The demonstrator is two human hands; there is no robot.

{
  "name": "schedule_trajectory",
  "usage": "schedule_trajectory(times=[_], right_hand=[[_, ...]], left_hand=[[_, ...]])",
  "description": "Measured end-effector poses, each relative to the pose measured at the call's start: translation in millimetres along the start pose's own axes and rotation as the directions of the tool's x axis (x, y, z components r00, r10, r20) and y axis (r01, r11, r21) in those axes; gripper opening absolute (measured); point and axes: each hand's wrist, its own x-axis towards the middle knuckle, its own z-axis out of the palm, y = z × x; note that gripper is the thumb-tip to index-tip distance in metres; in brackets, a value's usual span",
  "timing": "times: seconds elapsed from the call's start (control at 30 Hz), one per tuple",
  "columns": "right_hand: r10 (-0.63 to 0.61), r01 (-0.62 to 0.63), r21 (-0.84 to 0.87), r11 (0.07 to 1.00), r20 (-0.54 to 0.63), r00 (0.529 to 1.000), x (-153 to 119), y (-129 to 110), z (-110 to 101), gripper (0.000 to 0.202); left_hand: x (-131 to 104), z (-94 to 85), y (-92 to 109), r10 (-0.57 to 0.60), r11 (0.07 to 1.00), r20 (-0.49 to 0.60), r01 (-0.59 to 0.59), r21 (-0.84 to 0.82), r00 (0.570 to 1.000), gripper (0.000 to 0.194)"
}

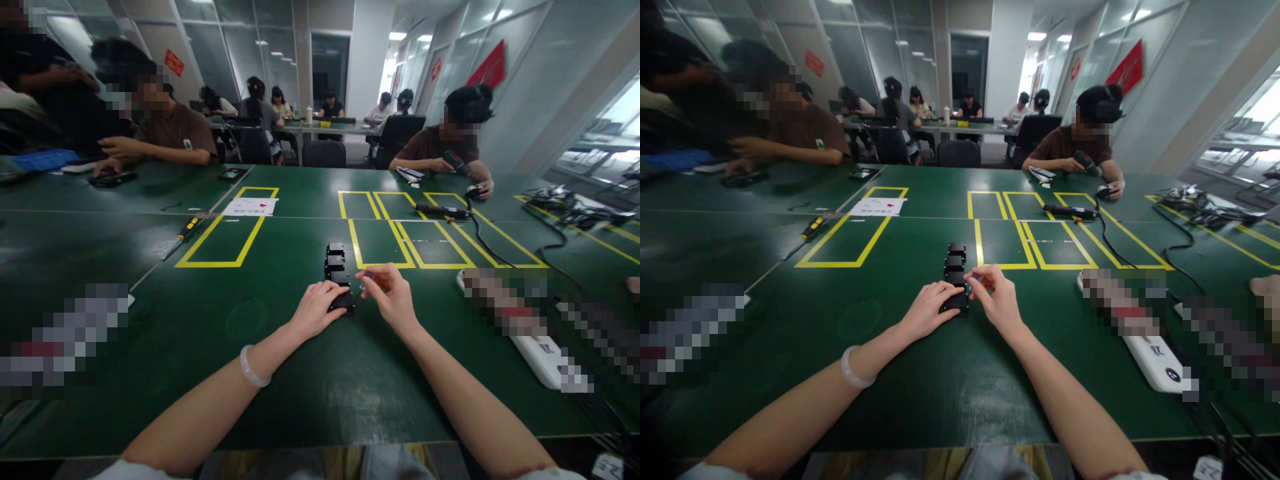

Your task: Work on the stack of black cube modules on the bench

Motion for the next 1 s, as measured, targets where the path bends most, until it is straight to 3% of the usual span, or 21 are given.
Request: schedule_trajectory(times=[1.0], right_hand=[[-0.071,0.074,-0.089,0.993,0.031,0.997,-5.8,0.0,-0.9,0.019]], left_hand=[[-0.4,-0.7,-0.1,-0.005,1.0,0.007,0.005,-0.001,1.0,0.043]])
